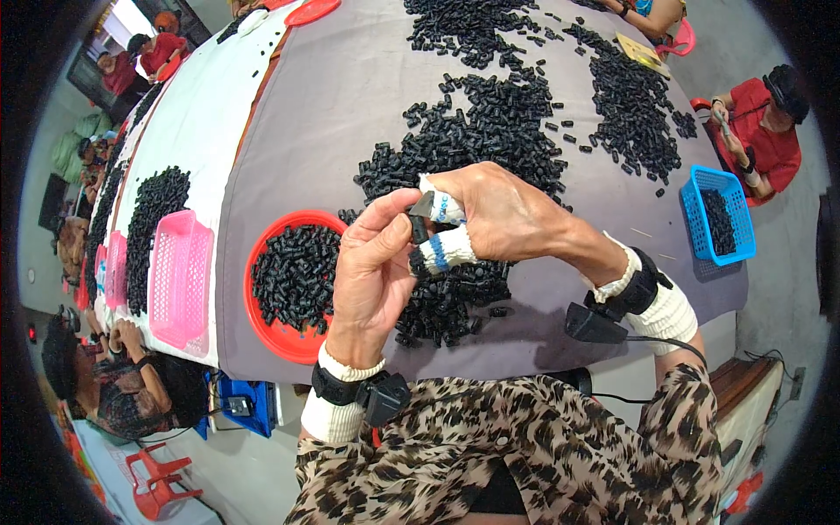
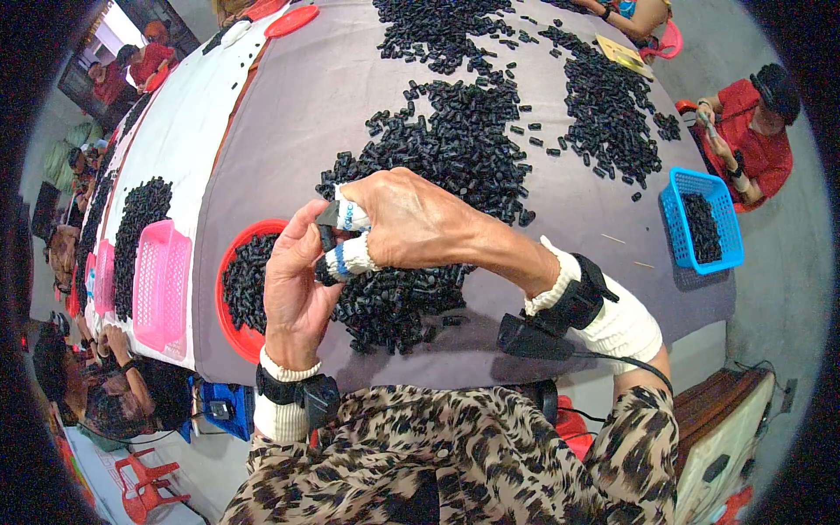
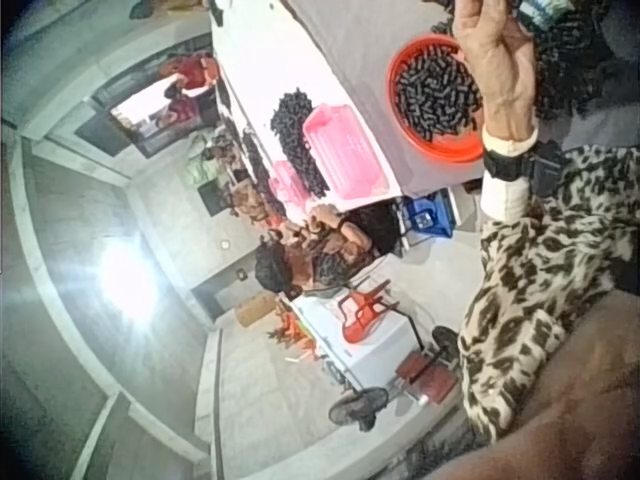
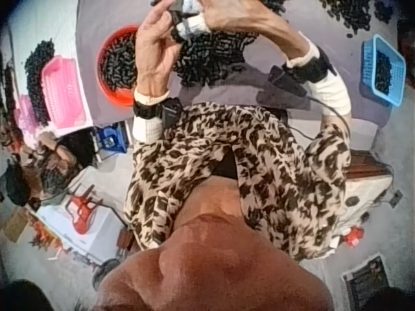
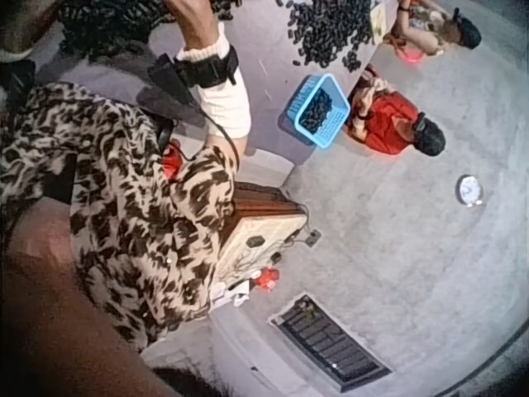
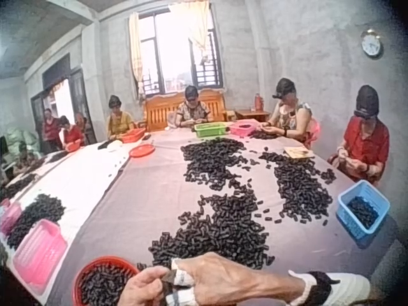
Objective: The recorder is assembling small black plastic components by hand at a workstation.
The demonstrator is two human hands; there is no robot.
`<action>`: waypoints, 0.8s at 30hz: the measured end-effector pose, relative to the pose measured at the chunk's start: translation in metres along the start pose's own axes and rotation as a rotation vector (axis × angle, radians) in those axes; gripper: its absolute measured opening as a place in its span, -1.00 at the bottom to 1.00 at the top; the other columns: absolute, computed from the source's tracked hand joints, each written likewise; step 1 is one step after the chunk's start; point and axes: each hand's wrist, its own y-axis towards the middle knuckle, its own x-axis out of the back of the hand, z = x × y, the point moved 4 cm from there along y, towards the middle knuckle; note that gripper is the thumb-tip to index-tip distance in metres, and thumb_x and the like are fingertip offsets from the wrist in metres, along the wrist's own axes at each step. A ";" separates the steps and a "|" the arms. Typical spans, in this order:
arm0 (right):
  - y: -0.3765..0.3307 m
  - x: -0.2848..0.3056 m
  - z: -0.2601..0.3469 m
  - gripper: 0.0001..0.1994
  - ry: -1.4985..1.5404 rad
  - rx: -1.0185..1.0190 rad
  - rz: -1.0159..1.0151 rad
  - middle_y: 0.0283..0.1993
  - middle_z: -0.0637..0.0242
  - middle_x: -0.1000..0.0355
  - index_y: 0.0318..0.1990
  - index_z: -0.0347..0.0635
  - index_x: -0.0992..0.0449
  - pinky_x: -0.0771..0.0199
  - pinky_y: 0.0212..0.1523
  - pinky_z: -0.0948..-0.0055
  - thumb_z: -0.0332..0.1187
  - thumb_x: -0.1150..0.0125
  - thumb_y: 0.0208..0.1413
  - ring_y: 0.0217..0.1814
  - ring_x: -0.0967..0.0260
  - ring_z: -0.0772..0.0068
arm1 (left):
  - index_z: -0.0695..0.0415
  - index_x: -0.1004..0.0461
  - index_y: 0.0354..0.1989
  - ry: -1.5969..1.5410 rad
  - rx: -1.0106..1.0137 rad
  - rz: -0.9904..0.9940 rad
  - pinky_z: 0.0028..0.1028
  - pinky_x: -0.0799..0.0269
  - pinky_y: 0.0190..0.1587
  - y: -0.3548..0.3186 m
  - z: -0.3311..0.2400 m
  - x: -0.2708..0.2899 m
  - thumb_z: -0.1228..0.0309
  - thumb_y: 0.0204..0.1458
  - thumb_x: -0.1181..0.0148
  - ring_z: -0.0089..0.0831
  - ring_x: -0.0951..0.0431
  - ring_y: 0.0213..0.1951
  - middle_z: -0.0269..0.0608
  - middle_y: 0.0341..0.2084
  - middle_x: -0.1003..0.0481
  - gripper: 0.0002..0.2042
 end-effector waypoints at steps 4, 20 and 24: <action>0.002 -0.002 -0.002 -0.62 0.007 0.050 -0.062 -0.67 0.12 -0.31 -0.57 -0.34 -0.36 -0.25 -0.55 0.34 -0.14 -0.27 -0.28 -0.64 -0.26 0.27 | 0.28 -0.38 -0.11 0.009 0.002 -0.008 -0.40 -0.45 -0.12 -0.001 -0.001 -0.001 0.53 0.02 -0.08 -0.41 -0.51 -0.21 -0.15 -0.24 -0.48 -0.76; 0.003 -0.005 -0.001 -0.77 -0.095 0.107 -0.024 -0.56 0.22 -0.39 -0.42 -0.29 -0.37 -0.31 -0.49 0.34 -0.36 -0.25 -0.19 -0.55 -0.36 0.29 | 0.30 -0.40 -0.13 0.077 -0.017 -0.017 -0.47 -0.43 -0.12 -0.001 -0.004 0.002 0.56 0.03 -0.07 -0.45 -0.49 -0.21 -0.14 -0.24 -0.48 -0.78; 0.002 -0.006 -0.004 -0.78 -0.083 0.106 -0.028 -0.56 0.23 -0.38 -0.42 -0.29 -0.36 -0.30 -0.49 0.36 -0.38 -0.24 -0.19 -0.56 -0.33 0.29 | 0.30 -0.40 -0.13 0.102 -0.024 -0.017 -0.46 -0.44 -0.14 0.000 -0.003 0.001 0.55 0.03 -0.06 -0.45 -0.50 -0.22 -0.15 -0.25 -0.48 -0.78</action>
